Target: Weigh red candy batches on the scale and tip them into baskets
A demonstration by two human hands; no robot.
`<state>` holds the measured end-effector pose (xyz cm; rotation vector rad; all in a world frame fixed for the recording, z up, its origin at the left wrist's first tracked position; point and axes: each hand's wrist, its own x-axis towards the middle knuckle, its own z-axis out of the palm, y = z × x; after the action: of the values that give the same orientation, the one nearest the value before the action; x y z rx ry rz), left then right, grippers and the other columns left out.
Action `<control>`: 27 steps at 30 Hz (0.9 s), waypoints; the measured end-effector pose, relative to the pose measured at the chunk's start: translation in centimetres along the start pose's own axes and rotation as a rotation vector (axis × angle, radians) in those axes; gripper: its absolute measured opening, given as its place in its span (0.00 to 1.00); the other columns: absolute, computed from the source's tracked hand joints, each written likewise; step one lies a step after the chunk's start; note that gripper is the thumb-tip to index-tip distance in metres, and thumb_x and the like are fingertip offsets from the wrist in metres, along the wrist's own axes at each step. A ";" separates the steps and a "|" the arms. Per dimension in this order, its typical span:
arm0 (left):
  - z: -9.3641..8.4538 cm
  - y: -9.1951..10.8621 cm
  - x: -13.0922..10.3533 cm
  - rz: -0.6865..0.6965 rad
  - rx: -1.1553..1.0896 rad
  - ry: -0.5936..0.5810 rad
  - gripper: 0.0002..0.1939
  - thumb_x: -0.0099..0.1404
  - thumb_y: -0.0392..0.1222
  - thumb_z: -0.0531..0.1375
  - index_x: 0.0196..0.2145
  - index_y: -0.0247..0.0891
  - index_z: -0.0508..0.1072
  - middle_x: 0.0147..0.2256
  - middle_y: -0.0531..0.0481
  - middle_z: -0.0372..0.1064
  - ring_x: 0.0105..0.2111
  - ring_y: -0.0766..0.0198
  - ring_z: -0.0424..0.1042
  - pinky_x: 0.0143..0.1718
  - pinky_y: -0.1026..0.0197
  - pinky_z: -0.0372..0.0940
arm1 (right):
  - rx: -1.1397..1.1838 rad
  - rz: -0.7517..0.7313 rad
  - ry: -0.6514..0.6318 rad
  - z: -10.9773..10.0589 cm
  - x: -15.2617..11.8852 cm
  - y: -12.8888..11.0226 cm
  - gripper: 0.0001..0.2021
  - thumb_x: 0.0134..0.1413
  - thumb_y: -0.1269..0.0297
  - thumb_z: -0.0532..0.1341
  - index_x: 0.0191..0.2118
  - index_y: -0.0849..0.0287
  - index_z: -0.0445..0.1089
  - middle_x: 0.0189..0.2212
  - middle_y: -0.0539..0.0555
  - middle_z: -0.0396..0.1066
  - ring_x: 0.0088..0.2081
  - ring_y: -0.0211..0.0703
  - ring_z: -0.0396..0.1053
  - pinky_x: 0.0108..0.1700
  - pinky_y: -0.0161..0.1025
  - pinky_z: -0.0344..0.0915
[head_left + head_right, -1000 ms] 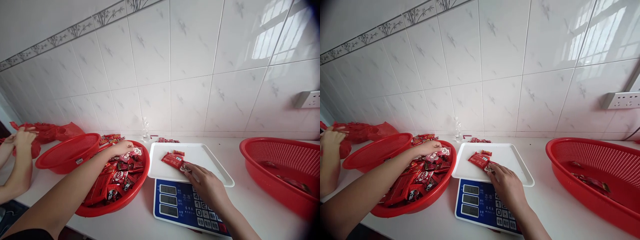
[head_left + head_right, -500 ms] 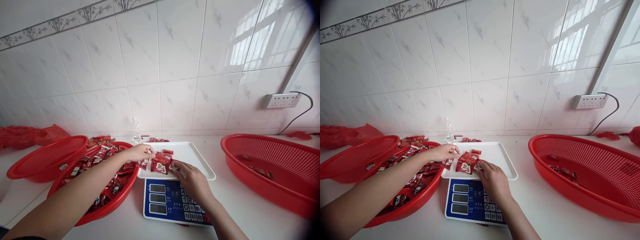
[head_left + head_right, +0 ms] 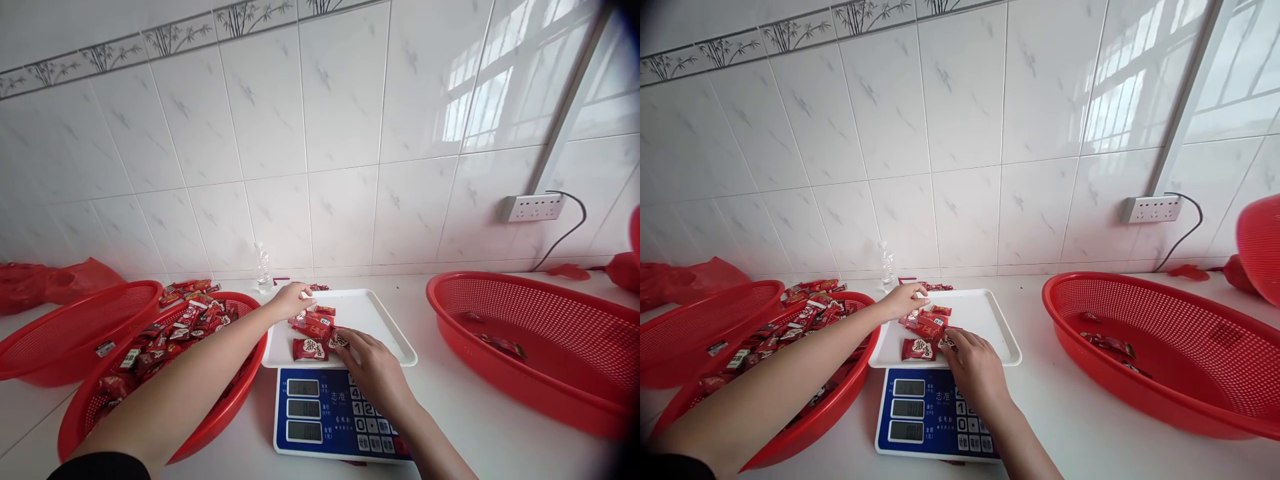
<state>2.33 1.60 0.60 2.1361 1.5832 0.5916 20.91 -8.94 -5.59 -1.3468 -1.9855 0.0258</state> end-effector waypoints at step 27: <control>-3.7 -11.2 -4.9 -0.356 0.560 -0.190 0.11 0.52 0.45 0.61 0.31 0.36 0.76 0.37 0.39 0.75 0.37 0.49 0.73 0.34 0.58 0.64 | 0.003 0.026 -0.037 0.5 0.0 0.5 0.16 0.59 0.56 0.50 0.47 0.52 0.69 0.44 0.53 0.74 0.43 0.49 0.72 0.38 0.44 0.68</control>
<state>-9.82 0.19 -3.06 2.0986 2.1240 -0.1916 20.98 -8.55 -6.17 -1.3796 -1.9971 0.0662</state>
